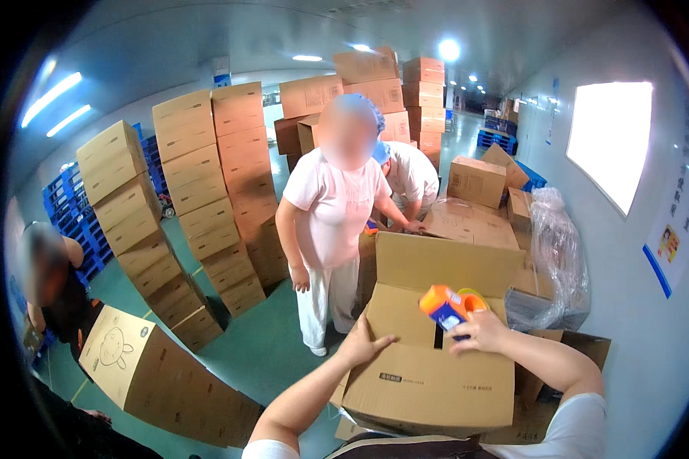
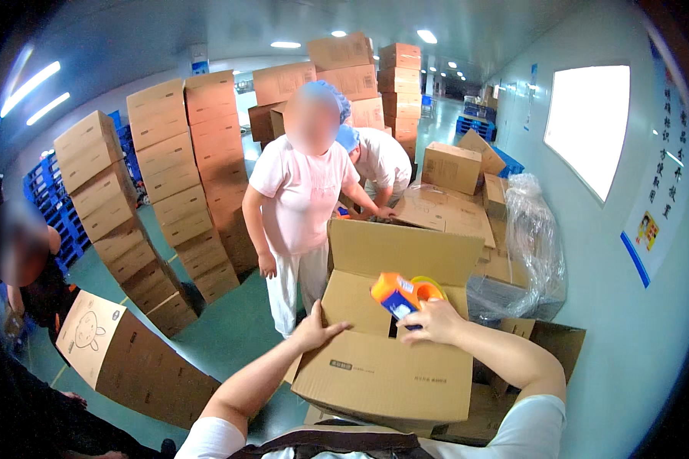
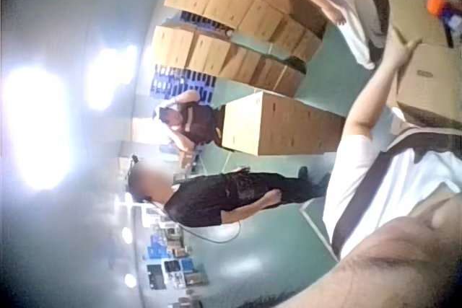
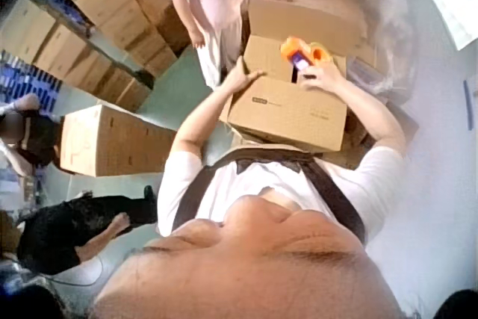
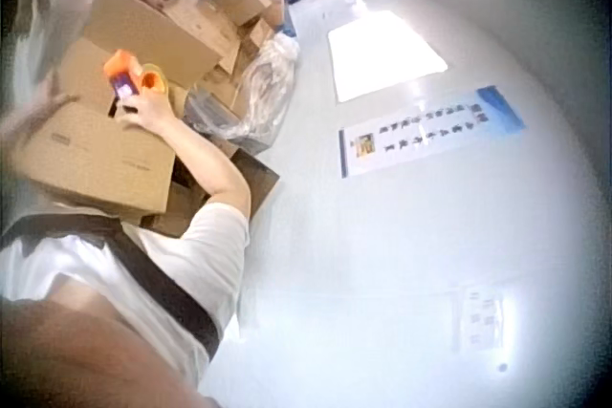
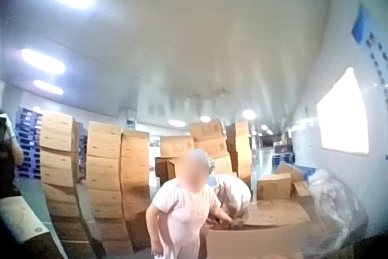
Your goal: The person repeatedly picks up cardboard boxes, folds the flaps closed, and seals them using a handheld tape dispenser. The person then places the sealed boxes onto a stack on the floor. Other workers are visible in the background performing similar tasks.
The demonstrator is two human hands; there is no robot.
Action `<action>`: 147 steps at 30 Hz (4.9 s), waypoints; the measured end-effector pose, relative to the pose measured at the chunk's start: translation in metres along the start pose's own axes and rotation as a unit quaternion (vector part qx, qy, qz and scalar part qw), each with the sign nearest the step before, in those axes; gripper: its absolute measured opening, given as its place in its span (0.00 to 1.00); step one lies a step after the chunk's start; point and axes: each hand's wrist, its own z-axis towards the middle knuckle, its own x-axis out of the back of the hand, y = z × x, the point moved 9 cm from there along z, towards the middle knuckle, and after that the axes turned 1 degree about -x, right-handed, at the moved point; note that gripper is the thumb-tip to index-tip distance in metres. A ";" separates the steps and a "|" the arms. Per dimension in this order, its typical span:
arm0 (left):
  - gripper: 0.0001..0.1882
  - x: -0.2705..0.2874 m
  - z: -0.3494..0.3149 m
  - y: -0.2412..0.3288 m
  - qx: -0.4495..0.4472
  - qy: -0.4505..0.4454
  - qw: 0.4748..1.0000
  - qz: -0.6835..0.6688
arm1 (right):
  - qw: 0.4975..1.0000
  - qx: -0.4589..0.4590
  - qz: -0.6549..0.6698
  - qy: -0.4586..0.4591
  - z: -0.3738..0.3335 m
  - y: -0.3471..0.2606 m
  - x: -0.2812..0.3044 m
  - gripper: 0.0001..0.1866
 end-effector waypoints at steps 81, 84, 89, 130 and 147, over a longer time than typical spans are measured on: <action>0.08 -0.069 -0.012 0.042 0.255 -0.198 0.796 -0.511 | 0.845 -0.199 0.460 -0.184 -0.016 -0.018 0.005 0.30; 0.08 -0.027 -0.005 0.031 0.258 -0.139 0.849 -0.440 | 0.843 -0.242 0.424 -0.225 -0.015 -0.019 0.008 0.29; 0.08 0.055 0.008 -0.038 0.279 -0.039 0.887 -0.366 | 0.847 -0.272 0.389 -0.241 -0.029 -0.002 0.008 0.29; 0.58 -0.025 -0.016 0.074 -0.233 -0.062 0.943 0.228 | 0.838 -0.304 0.314 -0.325 -0.003 0.005 -0.048 0.26; 0.64 -0.051 -0.011 0.070 -0.141 -0.183 0.916 0.328 | 0.756 -0.462 0.162 -0.434 -0.252 0.091 0.053 0.29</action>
